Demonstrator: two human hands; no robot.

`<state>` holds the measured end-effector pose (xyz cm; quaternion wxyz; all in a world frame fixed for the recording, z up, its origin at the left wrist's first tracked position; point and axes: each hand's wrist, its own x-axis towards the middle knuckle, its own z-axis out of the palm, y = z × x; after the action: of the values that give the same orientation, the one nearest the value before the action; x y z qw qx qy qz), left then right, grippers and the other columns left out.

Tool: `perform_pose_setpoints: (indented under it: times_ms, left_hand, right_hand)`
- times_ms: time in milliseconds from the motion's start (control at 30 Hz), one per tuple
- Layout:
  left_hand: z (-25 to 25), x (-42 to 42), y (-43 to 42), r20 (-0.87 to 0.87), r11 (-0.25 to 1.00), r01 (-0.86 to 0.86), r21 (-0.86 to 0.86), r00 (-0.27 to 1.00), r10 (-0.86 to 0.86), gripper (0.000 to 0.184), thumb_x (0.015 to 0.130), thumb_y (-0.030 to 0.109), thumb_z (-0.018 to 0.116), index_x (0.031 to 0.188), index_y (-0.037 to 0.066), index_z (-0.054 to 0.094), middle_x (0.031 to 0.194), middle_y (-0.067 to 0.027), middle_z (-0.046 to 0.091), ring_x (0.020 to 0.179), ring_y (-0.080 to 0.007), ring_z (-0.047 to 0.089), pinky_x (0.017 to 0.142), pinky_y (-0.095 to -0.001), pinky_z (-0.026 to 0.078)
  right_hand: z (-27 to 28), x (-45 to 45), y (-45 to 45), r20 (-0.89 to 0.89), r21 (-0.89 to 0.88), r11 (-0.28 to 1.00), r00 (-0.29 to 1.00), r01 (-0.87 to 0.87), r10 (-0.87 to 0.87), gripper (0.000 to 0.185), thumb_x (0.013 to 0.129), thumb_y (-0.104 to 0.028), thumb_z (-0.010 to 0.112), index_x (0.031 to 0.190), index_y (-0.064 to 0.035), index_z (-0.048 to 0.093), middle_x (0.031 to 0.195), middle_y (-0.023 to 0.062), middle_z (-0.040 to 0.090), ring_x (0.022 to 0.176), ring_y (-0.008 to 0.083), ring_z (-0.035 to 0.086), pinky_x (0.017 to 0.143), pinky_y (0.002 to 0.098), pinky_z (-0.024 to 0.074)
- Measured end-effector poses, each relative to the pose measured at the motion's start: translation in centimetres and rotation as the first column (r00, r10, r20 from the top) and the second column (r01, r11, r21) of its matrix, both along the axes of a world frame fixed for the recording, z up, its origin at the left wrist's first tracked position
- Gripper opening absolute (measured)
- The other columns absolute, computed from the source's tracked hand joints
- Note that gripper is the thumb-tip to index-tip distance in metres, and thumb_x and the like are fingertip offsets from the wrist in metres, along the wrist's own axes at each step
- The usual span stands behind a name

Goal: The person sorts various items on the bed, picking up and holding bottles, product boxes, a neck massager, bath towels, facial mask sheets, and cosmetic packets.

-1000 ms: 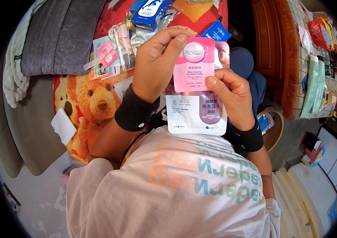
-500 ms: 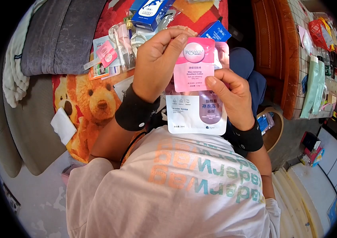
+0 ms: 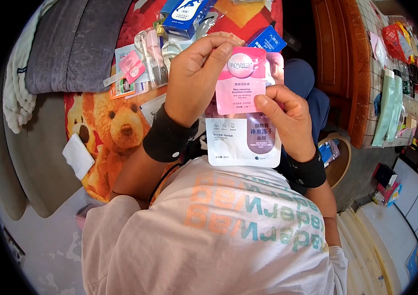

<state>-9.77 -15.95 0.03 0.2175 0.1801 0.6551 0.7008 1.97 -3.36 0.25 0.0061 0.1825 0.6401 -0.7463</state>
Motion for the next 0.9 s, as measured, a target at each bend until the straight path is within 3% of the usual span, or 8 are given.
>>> perform_pose_setpoints:
  times_ms: [167,267,333,500,600,733,833,900]
  left_hand:
    - [0.0,-0.1,-0.1,0.063,1.0,0.031,0.006,0.998,-0.031,0.018,0.086,0.009,0.048,0.099,-0.003,0.053,0.09,-0.006,0.059,0.079,-0.008,0.055,0.071,-0.0183,0.044]
    - [0.1,0.2,-0.2,0.158,0.979,0.124,0.164,0.976,-0.15,0.024,0.079,0.008,0.058,0.101,-0.001,0.051,0.089,-0.0056,0.057,0.082,-0.009,0.054,0.071,-0.0211,0.045]
    - [-0.5,0.4,-0.6,-0.021,0.968,0.208,0.142,0.978,-0.208,0.038,0.075,0.004,0.061,0.109,0.003,0.044,0.093,-0.0052,0.054,0.083,-0.0094,0.055,0.069,-0.0219,0.046]
    - [-1.4,0.3,-3.1,0.105,0.997,-0.016,0.076,0.994,0.008,0.037,0.077,-0.002,0.058,0.109,0.001,0.04,0.097,-0.0081,0.054,0.088,-0.0113,0.054,0.073,-0.0222,0.046]
    - [-2.8,-1.0,-6.6,0.149,0.989,-0.145,0.017,0.979,0.141,0.036,0.077,-0.002,0.058,0.107,0.001,0.039,0.094,-0.0086,0.055,0.081,-0.0114,0.056,0.069,-0.022,0.048]
    - [-8.5,-5.1,-13.1,0.075,0.908,-0.384,-0.168,0.913,0.4,0.03,0.076,-0.001,0.059,0.102,0.0,0.044,0.088,-0.0098,0.058,0.075,-0.0119,0.058,0.064,-0.0214,0.048]
    - [-10.3,-7.5,-15.7,0.058,0.858,-0.441,-0.264,0.88,0.471,0.025,0.072,0.007,0.065,0.091,-0.001,0.051,0.08,-0.0068,0.057,0.072,-0.0106,0.055,0.062,-0.023,0.047]
    - [-13.1,-9.0,-17.0,-0.134,0.811,-0.438,-0.388,0.897,0.421,0.026,0.07,0.012,0.067,0.089,-0.001,0.054,0.079,-0.0079,0.057,0.074,-0.0144,0.055,0.066,-0.0249,0.046]
  right_hand:
    - [-0.1,0.1,0.0,0.016,0.038,0.999,1.0,0.018,-0.019,0.014,0.08,-0.012,0.059,0.08,0.002,0.059,0.075,0.0019,0.051,0.066,0.0055,0.046,0.058,0.0184,0.0372]
    - [0.1,0.0,-0.2,0.039,0.131,0.991,0.999,0.02,-0.025,0.012,0.078,-0.009,0.059,0.077,0.0027,0.057,0.073,0.0025,0.049,0.065,0.006,0.045,0.057,0.0189,0.0363]
    - [-0.3,0.0,-0.2,0.089,0.183,0.983,0.996,-0.005,-0.011,0.012,0.078,-0.009,0.06,0.077,0.0025,0.057,0.073,0.0024,0.049,0.065,0.0064,0.045,0.057,0.0191,0.0359]
    - [-1.1,-0.6,-1.0,-0.022,0.229,0.973,1.0,0.0,0.005,0.011,0.08,-0.009,0.056,0.085,-0.0002,0.06,0.076,0.001,0.052,0.069,0.0059,0.045,0.062,0.0179,0.0355]
    - [-1.9,-0.5,-0.9,0.026,0.225,0.974,0.999,-0.037,0.032,0.012,0.081,-0.01,0.056,0.086,0.0001,0.06,0.077,0.0007,0.054,0.069,0.0054,0.045,0.062,0.0178,0.0358]
    - [-2.4,-0.4,-1.1,0.072,0.105,0.994,0.997,-0.027,0.019,0.012,0.082,-0.009,0.055,0.086,0.0008,0.06,0.078,-0.0001,0.054,0.071,0.0048,0.046,0.064,0.0178,0.0364]
    - [-2.3,-0.5,-1.2,0.074,0.077,0.997,0.997,-0.023,0.017,0.012,0.082,-0.009,0.054,0.086,0.0011,0.06,0.079,-0.0002,0.055,0.072,0.0047,0.047,0.064,0.0177,0.0368]
    - [-2.3,-0.5,-1.1,0.073,0.089,0.996,0.997,-0.028,0.021,0.012,0.082,-0.008,0.054,0.086,0.001,0.06,0.08,0.0,0.055,0.072,0.0048,0.047,0.064,0.0178,0.0371]
